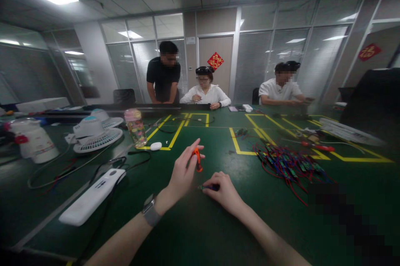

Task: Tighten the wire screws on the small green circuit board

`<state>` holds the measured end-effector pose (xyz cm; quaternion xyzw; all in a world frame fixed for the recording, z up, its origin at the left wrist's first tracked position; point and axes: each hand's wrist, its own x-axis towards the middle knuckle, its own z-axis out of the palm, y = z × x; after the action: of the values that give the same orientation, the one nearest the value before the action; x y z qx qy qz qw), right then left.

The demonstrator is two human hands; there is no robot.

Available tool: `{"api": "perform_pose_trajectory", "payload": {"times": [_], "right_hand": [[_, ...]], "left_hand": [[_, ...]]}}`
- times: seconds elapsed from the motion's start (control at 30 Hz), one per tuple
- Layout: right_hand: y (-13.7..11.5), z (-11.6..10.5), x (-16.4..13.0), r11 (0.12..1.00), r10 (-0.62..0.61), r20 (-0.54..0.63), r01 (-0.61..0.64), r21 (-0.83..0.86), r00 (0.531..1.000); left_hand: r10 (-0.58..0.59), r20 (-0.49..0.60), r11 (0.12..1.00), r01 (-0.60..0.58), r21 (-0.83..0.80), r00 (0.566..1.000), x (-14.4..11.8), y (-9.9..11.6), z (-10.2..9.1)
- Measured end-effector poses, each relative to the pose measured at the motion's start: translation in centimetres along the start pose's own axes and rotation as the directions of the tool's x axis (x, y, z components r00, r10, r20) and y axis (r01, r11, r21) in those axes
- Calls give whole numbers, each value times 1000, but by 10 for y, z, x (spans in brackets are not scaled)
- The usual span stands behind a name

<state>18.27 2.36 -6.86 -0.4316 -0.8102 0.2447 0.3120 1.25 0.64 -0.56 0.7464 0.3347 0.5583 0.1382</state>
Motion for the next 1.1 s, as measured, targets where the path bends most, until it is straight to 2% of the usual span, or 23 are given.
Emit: {"api": "perform_pose_trajectory", "payload": {"times": [0.2,0.37,0.53,0.67,0.87,1.0,1.1], "right_hand": [[0,0,0,1000,8,-1,-8,-23,1000],[0,0,0,1000,4,-6,-4,-7,1000],[0,0,0,1000,-3,-15,2,-20,1000],[1,0,0,1000,-5,-13,4,-14,1000],[3,1,1,1000,-8,-10,8,-27,1000],[2,1,0,999,-5,-8,4,-36,1000],[2,1,1,999,2,-11,-2,-42,1000]], "left_hand": [[67,-75,988,-56,142,995,0,3,0],[24,-28,998,-22,51,999,1,5,-2],[54,-58,991,-46,128,997,1,5,-3],[27,-21,998,-26,63,999,1,5,-4],[37,-63,985,-25,169,997,2,6,-6],[5,-6,999,-5,35,1000,3,5,-6],[10,-41,998,-8,61,999,4,4,-6]]}}
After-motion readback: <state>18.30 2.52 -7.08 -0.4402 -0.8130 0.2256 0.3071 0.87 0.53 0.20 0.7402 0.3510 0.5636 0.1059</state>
